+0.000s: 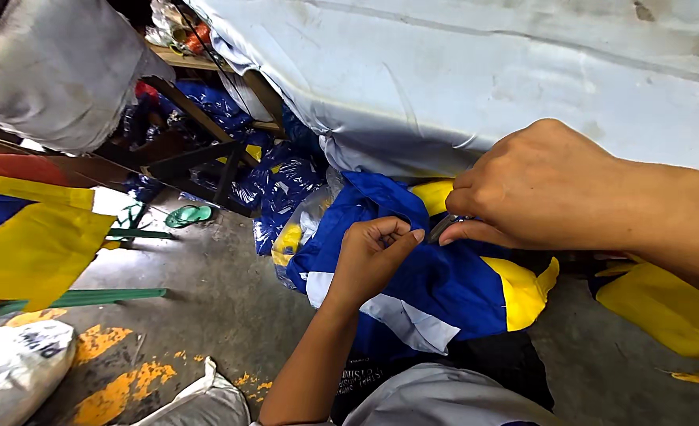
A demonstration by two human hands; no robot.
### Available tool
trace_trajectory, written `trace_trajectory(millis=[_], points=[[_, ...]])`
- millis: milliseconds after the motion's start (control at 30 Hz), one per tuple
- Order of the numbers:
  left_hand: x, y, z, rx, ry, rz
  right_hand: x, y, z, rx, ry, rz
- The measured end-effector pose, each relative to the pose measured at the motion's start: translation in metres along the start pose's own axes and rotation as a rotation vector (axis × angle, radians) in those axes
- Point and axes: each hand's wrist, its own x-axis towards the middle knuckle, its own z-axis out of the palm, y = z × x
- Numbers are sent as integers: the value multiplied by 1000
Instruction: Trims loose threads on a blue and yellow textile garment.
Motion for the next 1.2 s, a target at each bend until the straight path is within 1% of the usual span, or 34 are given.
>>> trace_trajectory(millis=[600, 833, 967, 1000, 1067, 1100, 1167, 1200], points=[[1, 0, -1, 169, -46, 61, 15, -1, -1, 46, -120, -68], [0, -3, 0, 207, -60, 53, 19, -3, -3, 54, -202, -58], [-4, -10, 1, 226, 2, 36, 17, -5, -15, 34, -296, 56], [-6, -13, 2, 195, 23, 23, 13, -4, -17, 34, -288, 93], [-12, -19, 6, 47, 63, -33, 1, -4, -16, 73, -203, 209], [-16, -22, 9, -64, 79, -75, -7, -7, -12, 115, -147, 301], [-22, -27, 16, -324, 125, -190, -19, -21, 6, 288, -18, 532], [-24, -28, 20, -439, 149, -241, -22, -31, 21, 434, 70, 638]])
